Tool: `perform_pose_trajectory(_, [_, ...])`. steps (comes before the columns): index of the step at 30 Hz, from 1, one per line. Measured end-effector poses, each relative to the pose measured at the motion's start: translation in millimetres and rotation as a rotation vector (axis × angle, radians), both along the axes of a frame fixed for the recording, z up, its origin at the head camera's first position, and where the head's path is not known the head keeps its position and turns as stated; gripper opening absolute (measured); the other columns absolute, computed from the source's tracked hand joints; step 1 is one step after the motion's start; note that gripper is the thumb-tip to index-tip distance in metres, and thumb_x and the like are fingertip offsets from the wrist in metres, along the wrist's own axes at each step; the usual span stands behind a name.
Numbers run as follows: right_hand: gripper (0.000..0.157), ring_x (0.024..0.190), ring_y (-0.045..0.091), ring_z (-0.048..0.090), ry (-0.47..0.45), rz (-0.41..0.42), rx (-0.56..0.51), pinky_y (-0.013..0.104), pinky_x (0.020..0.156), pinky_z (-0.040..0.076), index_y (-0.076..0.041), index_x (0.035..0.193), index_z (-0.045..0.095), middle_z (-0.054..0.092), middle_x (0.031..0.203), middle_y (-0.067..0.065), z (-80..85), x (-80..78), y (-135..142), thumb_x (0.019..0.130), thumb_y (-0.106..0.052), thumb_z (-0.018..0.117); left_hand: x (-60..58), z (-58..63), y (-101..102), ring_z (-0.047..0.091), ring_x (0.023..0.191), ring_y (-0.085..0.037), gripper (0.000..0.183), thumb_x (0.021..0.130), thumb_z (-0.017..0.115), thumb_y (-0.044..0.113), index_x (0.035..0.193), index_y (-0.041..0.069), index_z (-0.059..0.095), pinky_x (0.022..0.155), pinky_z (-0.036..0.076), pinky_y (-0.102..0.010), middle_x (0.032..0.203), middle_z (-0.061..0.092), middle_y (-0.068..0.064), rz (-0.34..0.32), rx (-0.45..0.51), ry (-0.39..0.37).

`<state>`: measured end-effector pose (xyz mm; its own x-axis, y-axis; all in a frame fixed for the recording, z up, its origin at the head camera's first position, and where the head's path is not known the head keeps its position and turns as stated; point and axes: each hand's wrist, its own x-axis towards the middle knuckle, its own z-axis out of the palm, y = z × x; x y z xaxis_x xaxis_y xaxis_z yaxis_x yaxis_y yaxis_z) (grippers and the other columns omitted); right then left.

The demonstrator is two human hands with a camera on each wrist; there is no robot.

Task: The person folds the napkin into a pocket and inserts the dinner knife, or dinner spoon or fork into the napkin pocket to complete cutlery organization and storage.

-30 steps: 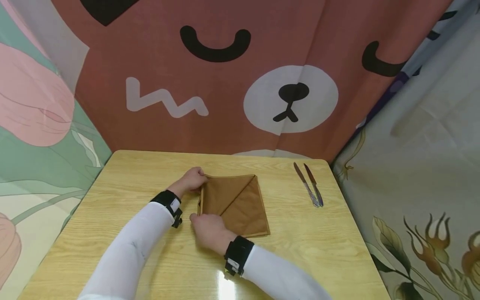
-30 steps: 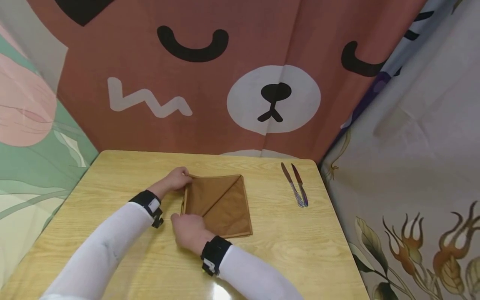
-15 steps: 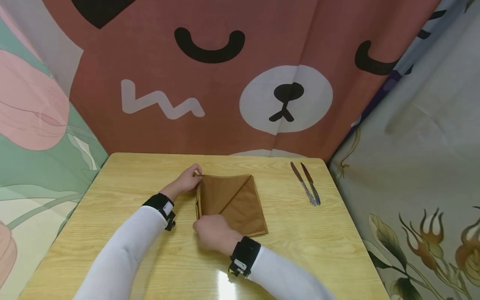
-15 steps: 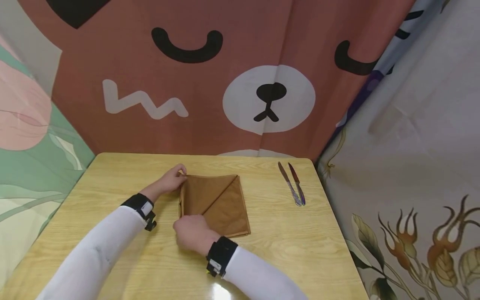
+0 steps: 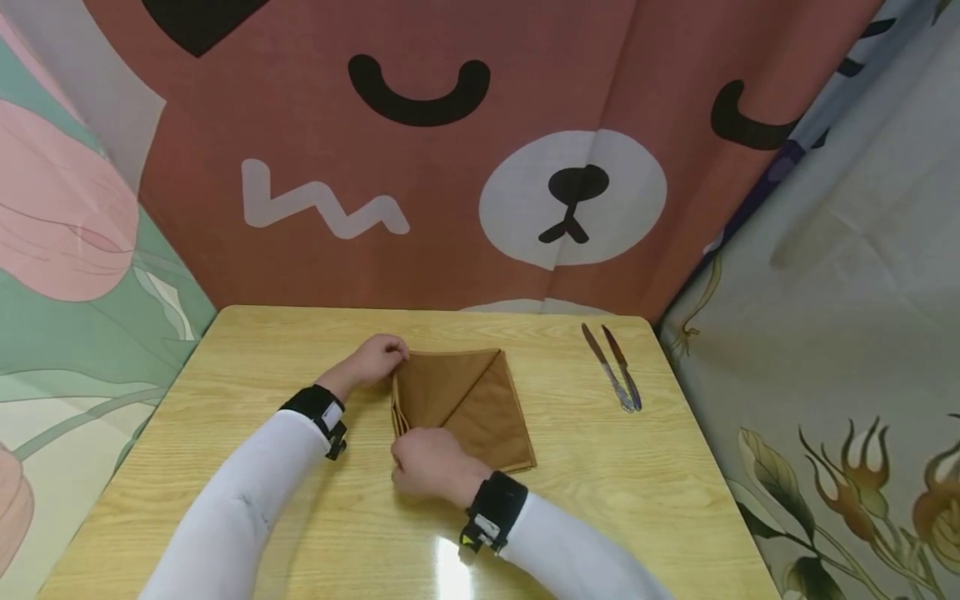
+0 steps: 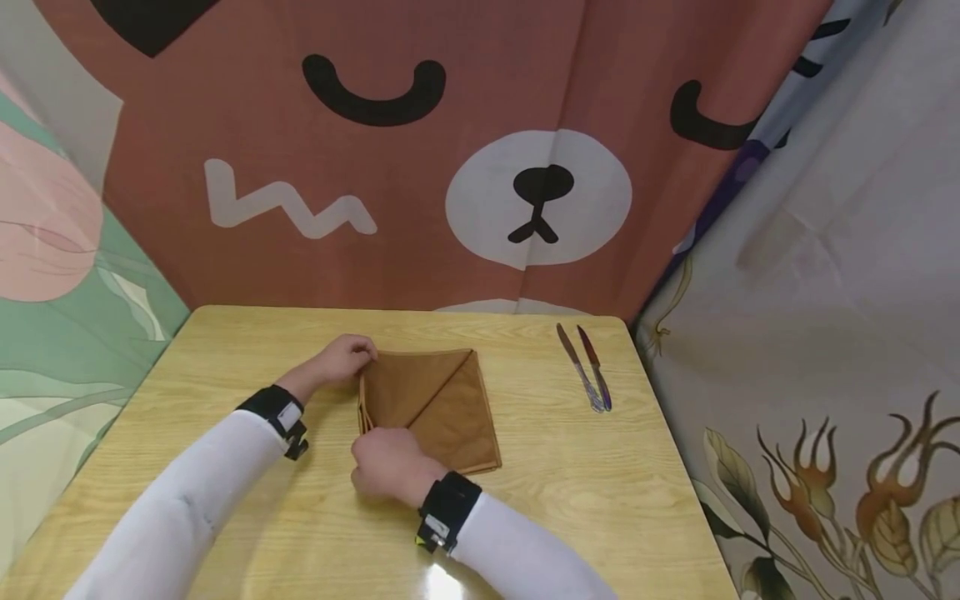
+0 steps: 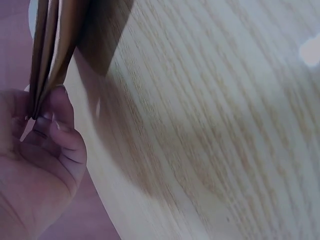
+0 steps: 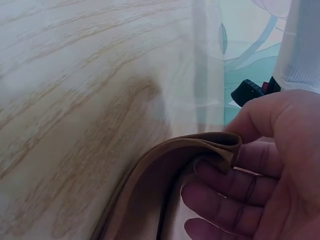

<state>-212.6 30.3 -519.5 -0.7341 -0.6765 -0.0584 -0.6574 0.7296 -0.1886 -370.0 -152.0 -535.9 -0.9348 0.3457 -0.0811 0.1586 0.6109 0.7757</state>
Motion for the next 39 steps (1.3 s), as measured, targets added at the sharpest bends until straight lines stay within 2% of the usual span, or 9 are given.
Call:
perform_pose_trajectory(4, [0.030,0.048,0.005,0.043,-0.023,0.011,-0.024,0.025,0.040,0.035,-0.023,0.056,0.049,0.043,0.053,-0.012,1.7,-1.4,3.1,0.083,-0.027,0.063,-1.9,0.2,-1.2,0.057,0.078,-0.025,0.022,0.101,0.049,0.016,0.103,0.006,0.068,0.063,0.051,-0.035,0.101,0.061,-0.012,0.021,0.031,-0.048])
perform_pose_trajectory(8, [0.029,0.048,0.005,0.042,-0.062,0.008,-0.045,0.025,0.041,0.035,-0.024,0.056,0.050,0.042,0.052,-0.012,5.4,-3.2,6.3,0.081,-0.026,0.064,-3.7,1.3,-2.2,0.059,0.079,-0.027,0.021,0.099,0.051,0.014,0.108,0.004,0.068,0.065,0.052,-0.036,0.107,0.061,-0.014,0.026,0.049,-0.053])
perform_pose_trajectory(13, [0.024,0.050,0.004,0.044,-0.100,0.008,-0.095,0.023,0.043,0.036,-0.025,0.059,0.053,0.046,0.055,-0.014,10.8,-5.6,11.0,0.080,-0.026,0.064,-2.7,6.6,-2.4,0.060,0.078,-0.029,0.021,0.098,0.053,0.012,0.109,0.001,0.067,0.066,0.053,-0.039,0.102,0.061,-0.013,0.036,0.063,-0.042])
perform_pose_trajectory(20, [0.024,0.049,0.002,0.043,-0.143,0.025,-0.202,0.021,0.043,0.034,-0.027,0.059,0.055,0.045,0.055,-0.015,21.0,-7.4,18.2,0.081,-0.026,0.064,-3.9,11.6,-5.0,0.060,0.078,-0.034,0.022,0.100,0.051,0.014,0.102,0.001,0.069,0.071,0.053,-0.049,0.097,0.062,-0.014,0.060,0.113,-0.049])
perform_pose_trajectory(23, [0.024,0.049,0.001,0.044,-0.144,0.043,-0.232,0.020,0.043,0.035,-0.028,0.059,0.056,0.047,0.056,-0.016,23.8,-8.0,21.1,0.082,-0.026,0.064,-6.5,12.7,-6.6,0.061,0.078,-0.039,0.024,0.100,0.052,0.019,0.098,0.004,0.071,0.059,0.051,-0.042,0.093,0.063,-0.012,0.082,0.134,-0.075])
perform_pose_trajectory(27, [0.022,0.052,0.000,0.046,-0.160,0.047,-0.257,0.019,0.045,0.037,-0.029,0.061,0.057,0.049,0.058,-0.017,26.3,-7.0,24.8,0.082,-0.026,0.063,-9.2,14.9,-8.2,0.061,0.078,-0.044,0.026,0.099,0.052,0.023,0.096,0.006,0.071,0.045,0.037,-0.029,0.087,0.062,-0.010,0.091,0.149,-0.118])
perform_pose_trajectory(29, [0.021,0.053,0.000,0.047,-0.171,0.044,-0.268,0.019,0.047,0.038,-0.029,0.063,0.059,0.050,0.059,-0.017,27.6,-5.9,26.8,0.083,-0.026,0.062,-9.6,16.8,-8.2,0.061,0.078,-0.043,0.025,0.098,0.052,0.024,0.096,0.007,0.071,0.045,0.036,-0.029,0.087,0.061,-0.008,0.091,0.154,-0.137])
perform_pose_trajectory(34, [0.018,0.054,0.000,0.048,-0.213,0.036,-0.311,0.019,0.049,0.040,-0.030,0.069,0.063,0.052,0.060,-0.018,30.9,-3.2,31.3,0.087,-0.027,0.061,-9.2,23.9,-5.2,0.060,0.075,-0.036,0.023,0.097,0.055,0.024,0.096,0.007,0.070,0.052,0.044,-0.033,0.084,0.059,-0.008,0.117,0.174,-0.179])
perform_pose_trajectory(39, [0.017,0.056,0.000,0.050,-0.247,0.019,-0.325,0.019,0.051,0.042,-0.032,0.075,0.065,0.055,0.064,-0.019,32.7,-1.7,36.1,0.090,-0.028,0.059,-9.4,28.6,-0.4,0.058,0.073,-0.029,0.026,0.097,0.056,0.025,0.101,0.002,0.070,0.054,0.044,-0.030,0.081,0.058,-0.007,0.136,0.196,-0.210])
